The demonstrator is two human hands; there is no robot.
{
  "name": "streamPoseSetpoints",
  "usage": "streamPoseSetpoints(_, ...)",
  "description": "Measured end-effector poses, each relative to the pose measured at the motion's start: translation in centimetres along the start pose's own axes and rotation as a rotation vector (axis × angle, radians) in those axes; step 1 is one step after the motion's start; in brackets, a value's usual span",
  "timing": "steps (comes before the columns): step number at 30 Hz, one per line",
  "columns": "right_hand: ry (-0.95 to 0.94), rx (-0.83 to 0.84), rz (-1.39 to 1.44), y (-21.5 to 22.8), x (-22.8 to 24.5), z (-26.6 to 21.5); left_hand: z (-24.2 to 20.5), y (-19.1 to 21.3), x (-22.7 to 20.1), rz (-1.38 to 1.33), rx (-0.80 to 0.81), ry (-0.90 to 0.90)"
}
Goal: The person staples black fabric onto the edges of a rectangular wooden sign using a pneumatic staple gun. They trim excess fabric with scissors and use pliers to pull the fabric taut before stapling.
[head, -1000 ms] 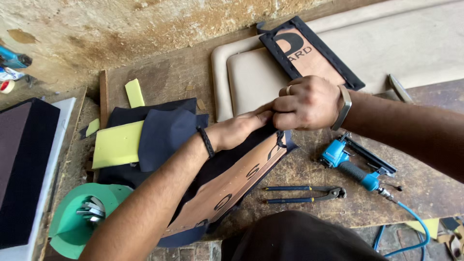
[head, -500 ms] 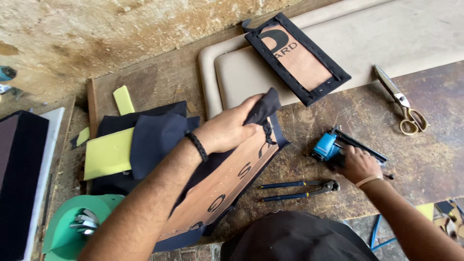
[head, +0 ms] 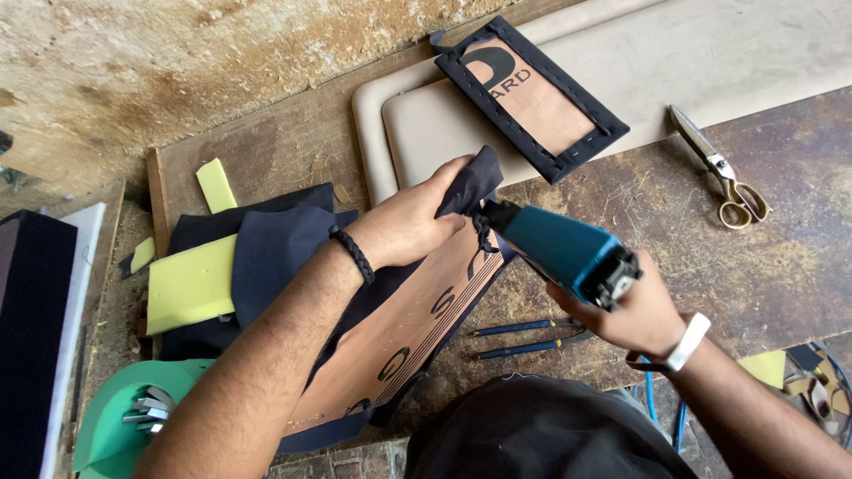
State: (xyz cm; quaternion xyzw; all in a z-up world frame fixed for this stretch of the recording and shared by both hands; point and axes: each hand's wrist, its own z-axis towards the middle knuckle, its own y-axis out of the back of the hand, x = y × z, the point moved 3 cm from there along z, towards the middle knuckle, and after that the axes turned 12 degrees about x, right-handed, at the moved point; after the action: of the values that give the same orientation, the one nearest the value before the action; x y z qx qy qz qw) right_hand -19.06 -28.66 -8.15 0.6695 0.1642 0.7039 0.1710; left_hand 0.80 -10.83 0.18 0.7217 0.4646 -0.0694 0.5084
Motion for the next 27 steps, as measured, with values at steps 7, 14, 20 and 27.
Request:
streamPoseSetpoints(7, -0.012, -0.027, 0.025, 0.4, 3.5, 2.1, -0.2, 0.1, -1.3, 0.036, 0.014, 0.042)
streamPoseSetpoints(14, 0.07, -0.038, 0.07, -0.3, 3.0, 2.1, -0.2, 0.2, -0.9, 0.029, -0.009, -0.073)
streamPoseSetpoints(20, -0.076, -0.032, 0.15, -0.7, 1.7, 1.8, -0.2, 0.2, -0.6, 0.042, -0.021, -0.085)
streamPoseSetpoints(27, -0.624, 0.131, -0.276, 2.0, -7.5, -0.9, 0.5, 2.7, 1.1, 0.042, -0.166, -0.148)
